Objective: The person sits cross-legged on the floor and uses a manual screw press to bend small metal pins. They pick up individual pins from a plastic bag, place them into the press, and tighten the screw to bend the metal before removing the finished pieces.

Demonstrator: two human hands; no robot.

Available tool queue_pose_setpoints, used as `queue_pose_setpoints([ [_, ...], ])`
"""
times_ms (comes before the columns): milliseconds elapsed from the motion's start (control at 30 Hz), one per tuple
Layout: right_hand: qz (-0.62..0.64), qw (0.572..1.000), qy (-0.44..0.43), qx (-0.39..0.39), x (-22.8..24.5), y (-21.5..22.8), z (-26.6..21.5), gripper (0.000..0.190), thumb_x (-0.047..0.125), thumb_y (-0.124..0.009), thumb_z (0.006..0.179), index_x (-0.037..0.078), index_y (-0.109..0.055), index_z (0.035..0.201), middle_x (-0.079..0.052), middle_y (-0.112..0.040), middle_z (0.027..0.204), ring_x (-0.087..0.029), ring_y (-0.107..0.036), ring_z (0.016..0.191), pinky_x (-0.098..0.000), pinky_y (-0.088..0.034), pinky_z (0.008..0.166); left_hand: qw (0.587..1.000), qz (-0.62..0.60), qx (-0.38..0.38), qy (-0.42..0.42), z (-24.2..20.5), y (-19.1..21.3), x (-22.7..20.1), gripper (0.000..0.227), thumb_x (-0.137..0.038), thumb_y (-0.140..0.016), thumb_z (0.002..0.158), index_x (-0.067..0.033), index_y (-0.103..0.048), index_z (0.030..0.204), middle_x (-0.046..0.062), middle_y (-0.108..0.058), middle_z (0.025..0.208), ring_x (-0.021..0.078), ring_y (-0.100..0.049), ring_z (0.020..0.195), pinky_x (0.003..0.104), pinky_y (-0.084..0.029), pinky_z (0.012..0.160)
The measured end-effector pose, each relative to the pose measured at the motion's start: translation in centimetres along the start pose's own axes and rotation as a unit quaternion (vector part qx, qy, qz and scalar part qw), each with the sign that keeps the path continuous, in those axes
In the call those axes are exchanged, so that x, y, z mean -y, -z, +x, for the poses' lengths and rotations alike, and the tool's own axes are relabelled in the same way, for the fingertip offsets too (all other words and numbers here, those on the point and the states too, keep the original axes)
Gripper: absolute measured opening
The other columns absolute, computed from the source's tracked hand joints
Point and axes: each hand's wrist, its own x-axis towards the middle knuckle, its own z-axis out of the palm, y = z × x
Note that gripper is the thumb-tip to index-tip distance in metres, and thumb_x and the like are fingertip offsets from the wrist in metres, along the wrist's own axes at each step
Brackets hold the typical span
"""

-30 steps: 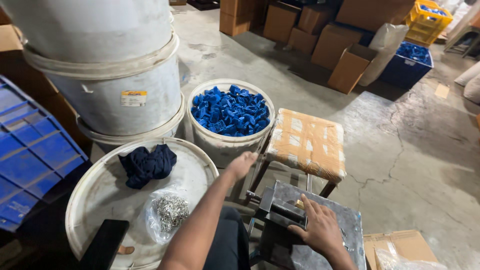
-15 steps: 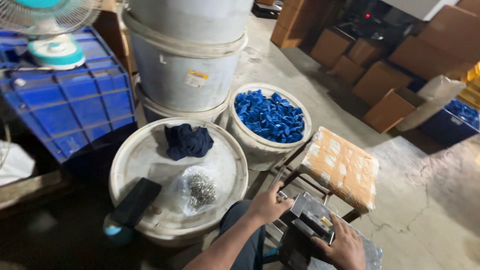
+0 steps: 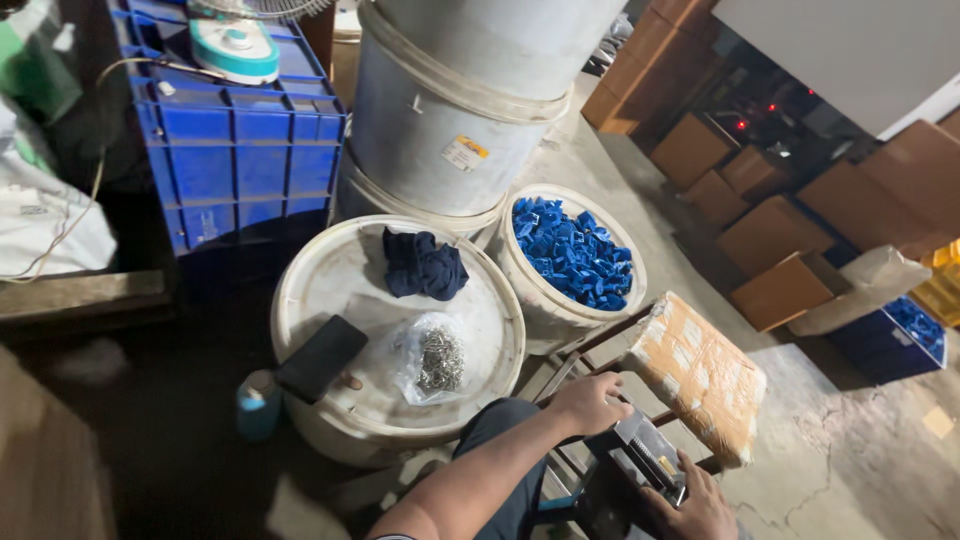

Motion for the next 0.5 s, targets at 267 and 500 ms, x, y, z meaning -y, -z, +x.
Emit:
queue_pose_setpoints([
  [267, -0.004, 1.000, -0.015, 0.011, -0.3, -0.2, 0.0, 0.116, 0.079, -0.072, 0.062, 0.025, -0.036, 0.158, -0.010, -0.056, 0.147, -0.028, -0.054, 0.138, -0.0445, -0.044, 0.115, 0.997, -0.060, -0.050, -0.007, -1.1, -0.9, 1.0, 0.058, -0.042, -0.074, 0.082, -0.0050, -0.066, 0.126, 0.012, -0.073, 0.118, 0.0259, -0.068, 0.111, 0.037, -0.052, 0.095],
  [500, 0.210, 0.973, 0.068, -0.073, -1.5, 1.4, -1.3, 0.129, 0.058, -0.090, 0.048, 0.012, -0.036, 0.155, -0.025, -0.048, 0.149, -0.044, -0.044, 0.138, -0.0532, -0.034, 0.111, 0.938, -0.343, -0.043, 0.026, -6.2, -5.6, 1.7, 0.026, -0.024, -0.074, 0.099, 0.0000, -0.070, 0.109, 0.008, -0.069, 0.089, 0.0117, -0.060, 0.074, 0.030, -0.050, 0.062],
])
